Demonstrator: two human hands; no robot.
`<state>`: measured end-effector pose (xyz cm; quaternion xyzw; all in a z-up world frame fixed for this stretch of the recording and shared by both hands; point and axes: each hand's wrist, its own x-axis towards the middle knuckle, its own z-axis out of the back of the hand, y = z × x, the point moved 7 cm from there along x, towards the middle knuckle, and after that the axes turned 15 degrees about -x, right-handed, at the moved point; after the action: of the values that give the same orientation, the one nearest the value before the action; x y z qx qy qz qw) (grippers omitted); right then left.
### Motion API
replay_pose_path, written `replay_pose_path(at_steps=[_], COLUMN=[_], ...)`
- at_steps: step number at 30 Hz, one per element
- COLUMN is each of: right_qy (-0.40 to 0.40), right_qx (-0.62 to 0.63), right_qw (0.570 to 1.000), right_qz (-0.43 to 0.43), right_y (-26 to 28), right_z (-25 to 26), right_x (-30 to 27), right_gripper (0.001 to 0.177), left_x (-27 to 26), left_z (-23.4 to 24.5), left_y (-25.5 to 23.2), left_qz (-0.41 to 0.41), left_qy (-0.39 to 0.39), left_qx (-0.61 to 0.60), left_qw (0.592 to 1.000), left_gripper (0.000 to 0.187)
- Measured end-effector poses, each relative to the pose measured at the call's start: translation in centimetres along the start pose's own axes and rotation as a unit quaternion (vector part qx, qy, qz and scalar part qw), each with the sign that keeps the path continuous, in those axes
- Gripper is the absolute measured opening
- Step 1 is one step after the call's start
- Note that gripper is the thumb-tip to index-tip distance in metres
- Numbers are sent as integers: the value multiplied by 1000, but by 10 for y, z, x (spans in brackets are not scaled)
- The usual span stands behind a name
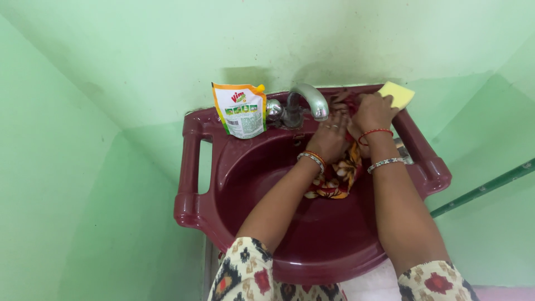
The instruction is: The person washes a small patterned cloth in a maroon sink using a yellow sponge and liquid detergent. They scrub the cloth, rinse it under running water, wring it out, and then apply detergent to the sponge to continue cleaning.
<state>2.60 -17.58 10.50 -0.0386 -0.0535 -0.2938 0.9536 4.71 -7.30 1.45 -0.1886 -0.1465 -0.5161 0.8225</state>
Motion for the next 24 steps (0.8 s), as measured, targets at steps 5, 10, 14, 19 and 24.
replay_pose_path(at_steps=[5, 10, 14, 19, 24], right_qy=[-78, -164, -231, -261, -354], right_qx=[2, 60, 39, 140, 138], right_qw=[997, 984, 972, 955, 923], right_qz=[-27, 24, 22, -20, 53], right_y=[-17, -29, -31, -37, -14], right_z=[-35, -67, -57, -37, 5], right_x=[27, 48, 45, 31, 13], right_gripper=[43, 37, 40, 26, 14], left_x=[-1, -2, -1, -1, -2], left_z=[2, 5, 5, 9, 3], left_y=[-18, -21, -20, -20, -20], left_qz=[3, 12, 21, 33, 30], left_qy=[2, 5, 23, 18, 20], left_qx=[-49, -50, -45, -83, -44], left_qw=[999, 999, 999, 996, 998], left_gripper=[74, 77, 78, 80, 76])
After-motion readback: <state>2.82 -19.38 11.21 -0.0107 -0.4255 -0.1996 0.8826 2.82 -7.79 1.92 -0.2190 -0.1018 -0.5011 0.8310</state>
